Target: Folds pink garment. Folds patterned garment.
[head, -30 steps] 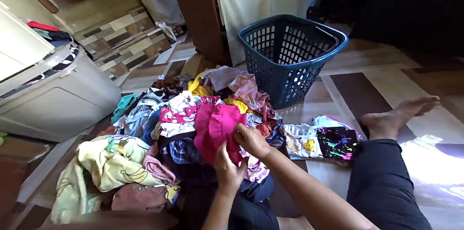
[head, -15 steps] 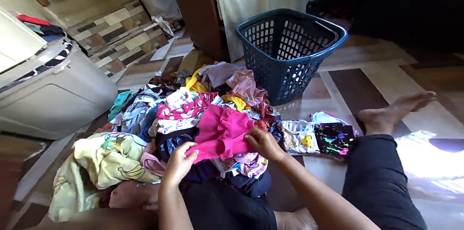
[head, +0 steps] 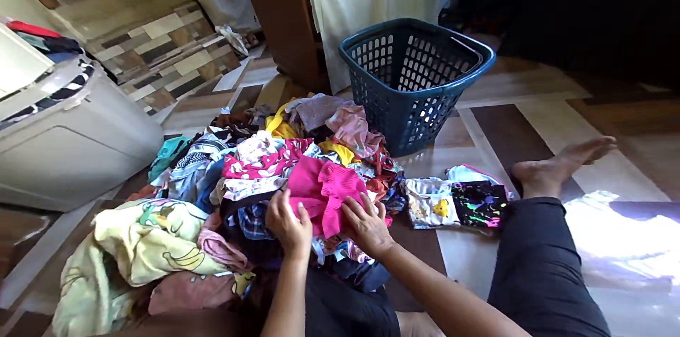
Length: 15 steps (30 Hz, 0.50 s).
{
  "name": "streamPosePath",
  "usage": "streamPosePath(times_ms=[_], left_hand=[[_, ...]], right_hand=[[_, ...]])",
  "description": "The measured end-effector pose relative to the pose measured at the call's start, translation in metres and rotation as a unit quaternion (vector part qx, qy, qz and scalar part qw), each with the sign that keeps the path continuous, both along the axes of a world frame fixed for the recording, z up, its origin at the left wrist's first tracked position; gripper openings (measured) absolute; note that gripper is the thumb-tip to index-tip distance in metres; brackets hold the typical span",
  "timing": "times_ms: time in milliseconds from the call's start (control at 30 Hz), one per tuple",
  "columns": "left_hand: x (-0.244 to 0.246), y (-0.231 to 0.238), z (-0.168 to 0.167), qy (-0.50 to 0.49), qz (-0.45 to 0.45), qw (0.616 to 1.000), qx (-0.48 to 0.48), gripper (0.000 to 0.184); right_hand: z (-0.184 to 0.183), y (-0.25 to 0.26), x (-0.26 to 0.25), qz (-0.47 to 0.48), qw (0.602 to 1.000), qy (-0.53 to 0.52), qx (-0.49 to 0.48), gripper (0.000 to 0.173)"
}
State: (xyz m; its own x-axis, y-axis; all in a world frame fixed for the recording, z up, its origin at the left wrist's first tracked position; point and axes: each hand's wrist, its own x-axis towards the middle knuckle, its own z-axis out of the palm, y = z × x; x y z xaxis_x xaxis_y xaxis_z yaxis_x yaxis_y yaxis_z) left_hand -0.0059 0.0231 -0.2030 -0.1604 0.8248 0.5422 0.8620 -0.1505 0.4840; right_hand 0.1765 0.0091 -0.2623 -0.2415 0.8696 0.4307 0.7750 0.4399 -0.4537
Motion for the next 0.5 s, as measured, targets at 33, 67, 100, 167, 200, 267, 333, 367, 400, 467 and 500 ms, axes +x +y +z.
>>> streamPosePath(times_ms=[33, 67, 100, 167, 200, 267, 333, 367, 400, 467, 500], left_hand=[[0.009, -0.011, -0.005, 0.031, -0.047, 0.998, 0.037, 0.039], [0.019, -0.020, -0.014, 0.056, -0.099, 0.992, 0.058, 0.036], [0.027, -0.026, -0.027, 0.080, -0.143, 0.984, 0.073, 0.034], [0.036, -0.031, -0.053, 0.113, -0.175, 0.977, 0.057, 0.043], [0.034, -0.029, -0.061, 0.123, -0.168, 0.978, 0.032, 0.052], [0.024, -0.017, -0.065, 0.144, -0.150, 0.978, -0.004, 0.062], [0.014, -0.006, -0.051, 0.150, -0.169, 0.973, -0.051, 0.064], [0.010, -0.001, -0.040, 0.149, -0.185, 0.968, -0.085, 0.061], [0.007, 0.004, -0.027, 0.147, -0.198, 0.961, -0.123, 0.056], [0.000, 0.010, 0.004, 0.134, -0.216, 0.946, -0.199, 0.044], [-0.004, 0.011, 0.019, 0.136, -0.221, 0.938, -0.229, 0.041]], right_hand=[[0.002, 0.005, 0.000, 0.009, 0.999, -0.002, -0.033, 0.043], [0.005, 0.009, 0.001, 0.016, 0.998, -0.003, -0.061, 0.039], [0.008, 0.012, 0.001, 0.023, 0.997, -0.002, -0.075, 0.035], [0.014, 0.015, 0.003, 0.038, 0.994, -0.011, -0.104, 0.035], [0.016, 0.016, 0.006, 0.046, 0.990, -0.029, -0.131, 0.039], [0.021, 0.019, 0.013, 0.060, 0.974, -0.068, -0.207, 0.053], [0.021, 0.021, 0.020, 0.065, 0.964, -0.085, -0.242, 0.055], [0.022, 0.021, 0.025, 0.065, 0.962, -0.081, -0.251, 0.052], [0.023, 0.022, 0.029, 0.061, 0.963, -0.071, -0.252, 0.049], [0.028, 0.024, 0.038, 0.059, 0.966, -0.033, -0.251, 0.042], [0.031, 0.025, 0.044, 0.064, 0.966, -0.008, -0.250, 0.038]])
